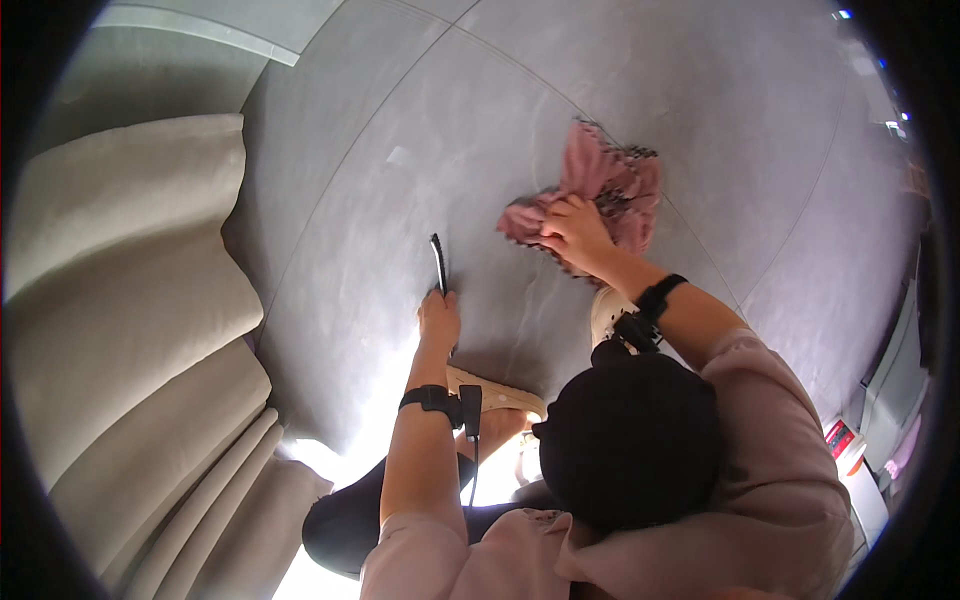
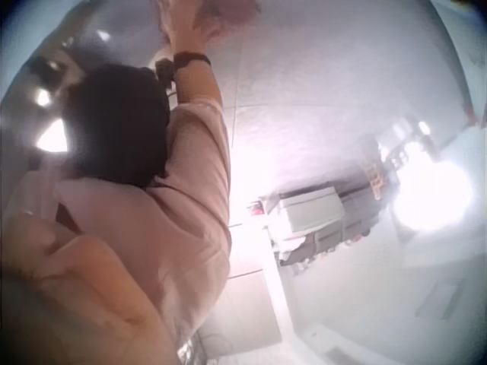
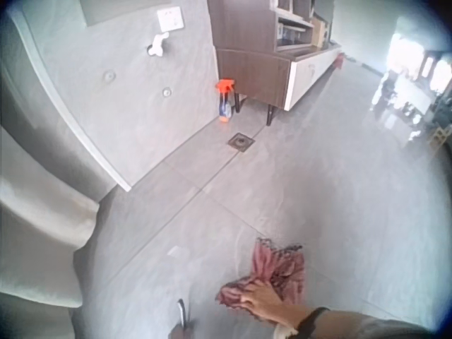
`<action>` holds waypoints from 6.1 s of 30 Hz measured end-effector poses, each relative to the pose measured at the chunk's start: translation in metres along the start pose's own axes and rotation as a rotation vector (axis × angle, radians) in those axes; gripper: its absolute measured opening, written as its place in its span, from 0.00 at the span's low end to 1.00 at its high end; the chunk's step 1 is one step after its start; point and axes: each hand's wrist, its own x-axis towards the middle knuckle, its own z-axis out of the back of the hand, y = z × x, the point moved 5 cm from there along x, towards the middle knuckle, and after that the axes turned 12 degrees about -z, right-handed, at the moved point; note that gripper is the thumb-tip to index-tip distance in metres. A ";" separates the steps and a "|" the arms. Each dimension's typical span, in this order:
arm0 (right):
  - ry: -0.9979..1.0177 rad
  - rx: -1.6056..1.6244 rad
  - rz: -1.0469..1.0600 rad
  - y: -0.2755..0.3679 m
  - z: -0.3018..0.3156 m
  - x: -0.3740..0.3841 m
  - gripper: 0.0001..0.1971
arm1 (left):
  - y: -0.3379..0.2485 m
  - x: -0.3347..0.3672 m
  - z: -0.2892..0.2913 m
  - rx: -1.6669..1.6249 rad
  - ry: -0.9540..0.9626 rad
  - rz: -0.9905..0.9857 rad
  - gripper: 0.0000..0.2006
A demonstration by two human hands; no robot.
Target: The person is cleaning a floor drain using a cloth and a brush.
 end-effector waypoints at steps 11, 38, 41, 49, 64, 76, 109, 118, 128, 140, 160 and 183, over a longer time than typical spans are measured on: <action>0.166 0.012 0.078 0.013 -0.016 0.045 0.06 | 0.014 -0.013 -0.008 -0.011 0.123 0.097 0.17; 0.097 -0.127 -0.351 -0.049 0.033 0.046 0.07 | 0.030 -0.041 0.026 -0.198 0.057 0.227 0.17; 0.077 -0.349 -0.135 0.047 0.009 0.039 0.09 | 0.038 -0.044 0.029 -0.201 -0.007 0.253 0.18; 0.103 -0.227 -0.240 0.001 -0.017 0.061 0.09 | 0.030 -0.025 0.009 -0.176 0.089 0.264 0.18; 0.178 -0.208 0.019 0.013 -0.012 0.051 0.09 | 0.035 -0.020 -0.004 -0.239 0.023 0.257 0.18; 0.311 -0.219 -0.172 -0.004 -0.007 0.071 0.06 | 0.021 -0.020 0.004 -0.172 0.048 0.235 0.17; 0.320 -0.336 0.022 0.011 -0.010 0.057 0.06 | 0.026 -0.022 0.001 -0.175 -0.001 0.181 0.18; 0.236 -0.224 0.070 0.014 -0.008 0.055 0.08 | 0.024 -0.023 0.003 -0.150 0.029 0.201 0.17; 0.273 -0.298 -0.112 0.007 -0.004 0.066 0.06 | 0.025 -0.021 0.004 -0.140 0.021 0.174 0.17; 0.279 -0.201 0.090 0.008 -0.007 0.052 0.07 | 0.024 -0.022 0.008 -0.140 0.013 0.192 0.16; 0.177 0.142 0.092 0.004 0.016 0.093 0.05 | 0.030 -0.022 0.012 -0.172 0.050 0.213 0.17; 0.475 -0.586 -0.230 -0.061 0.081 -0.116 0.35 | -0.025 -0.035 0.035 -0.116 -0.190 0.022 0.16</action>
